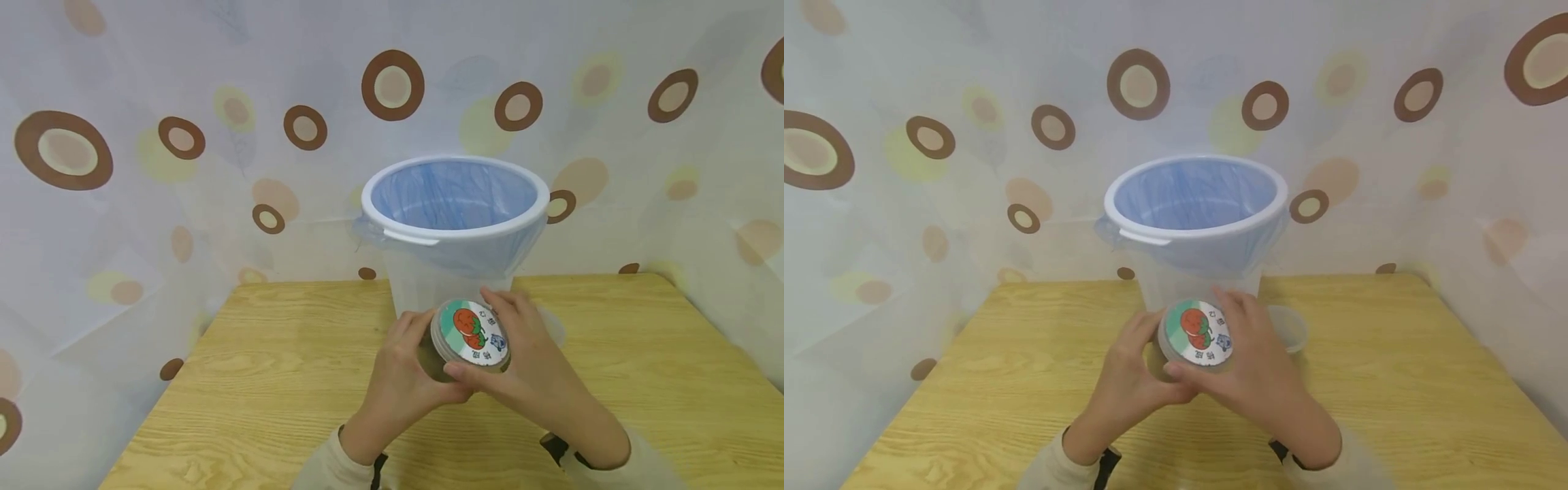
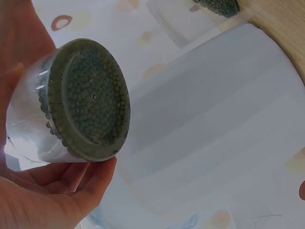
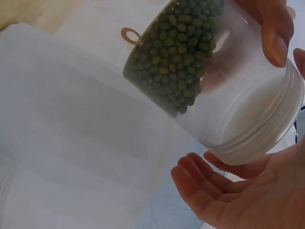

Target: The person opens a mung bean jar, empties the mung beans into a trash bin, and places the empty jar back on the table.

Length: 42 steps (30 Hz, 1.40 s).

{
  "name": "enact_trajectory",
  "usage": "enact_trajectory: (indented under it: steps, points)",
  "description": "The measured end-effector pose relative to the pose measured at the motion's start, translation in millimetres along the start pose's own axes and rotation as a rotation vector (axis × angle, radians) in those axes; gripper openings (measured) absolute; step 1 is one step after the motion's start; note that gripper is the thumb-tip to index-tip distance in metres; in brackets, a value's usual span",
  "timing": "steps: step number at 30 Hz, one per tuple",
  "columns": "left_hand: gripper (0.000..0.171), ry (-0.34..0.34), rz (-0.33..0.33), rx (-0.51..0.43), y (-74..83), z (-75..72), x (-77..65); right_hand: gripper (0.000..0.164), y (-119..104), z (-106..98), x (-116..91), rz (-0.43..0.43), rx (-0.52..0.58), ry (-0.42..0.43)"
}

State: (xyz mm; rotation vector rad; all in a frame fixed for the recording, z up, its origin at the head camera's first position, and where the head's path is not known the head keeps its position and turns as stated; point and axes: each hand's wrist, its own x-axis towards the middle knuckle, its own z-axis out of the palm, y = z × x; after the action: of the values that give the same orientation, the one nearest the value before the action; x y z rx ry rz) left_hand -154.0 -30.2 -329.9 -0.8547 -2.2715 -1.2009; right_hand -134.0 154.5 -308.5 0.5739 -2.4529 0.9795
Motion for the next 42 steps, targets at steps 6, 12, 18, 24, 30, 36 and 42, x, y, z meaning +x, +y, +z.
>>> enact_trajectory:
  steps: [6, 12, 18, 24, 30, 36, 42]
  points:
    - [0.077, 0.025, 0.021, 0.042, 0.2, 1.7, 0.4, 0.088, -1.6, 4.8, -0.9, 0.0, -0.012, 0.055]
    - [0.075, 0.026, 0.041, 0.055, 0.7, 0.8, 1.3, 0.087, -1.1, 3.8, -2.2, -0.056, -0.01, 0.096]
    - [0.075, 0.012, 0.025, 0.039, 0.9, -0.8, 1.0, 0.085, -1.0, 0.0, -3.7, -0.092, -0.005, 0.077]
    - [0.075, -0.006, -0.005, 0.029, -0.1, -2.3, 0.0, 0.084, 1.5, -2.9, -3.0, -0.18, -0.013, 0.014]
    - [0.078, 0.006, -0.008, 0.065, -1.3, -3.9, 0.6, 0.094, -1.5, -3.1, -0.4, -0.117, -0.04, -0.033]
    - [0.08, 0.004, -0.002, 0.103, -1.4, -1.4, 0.2, 0.099, -4.6, -0.4, 0.4, -0.067, -0.123, -0.008]
    - [0.078, 0.016, 0.034, 0.107, -2.5, 0.4, 0.2, 0.089, -5.2, 2.4, 0.1, -0.064, -0.124, -0.004]
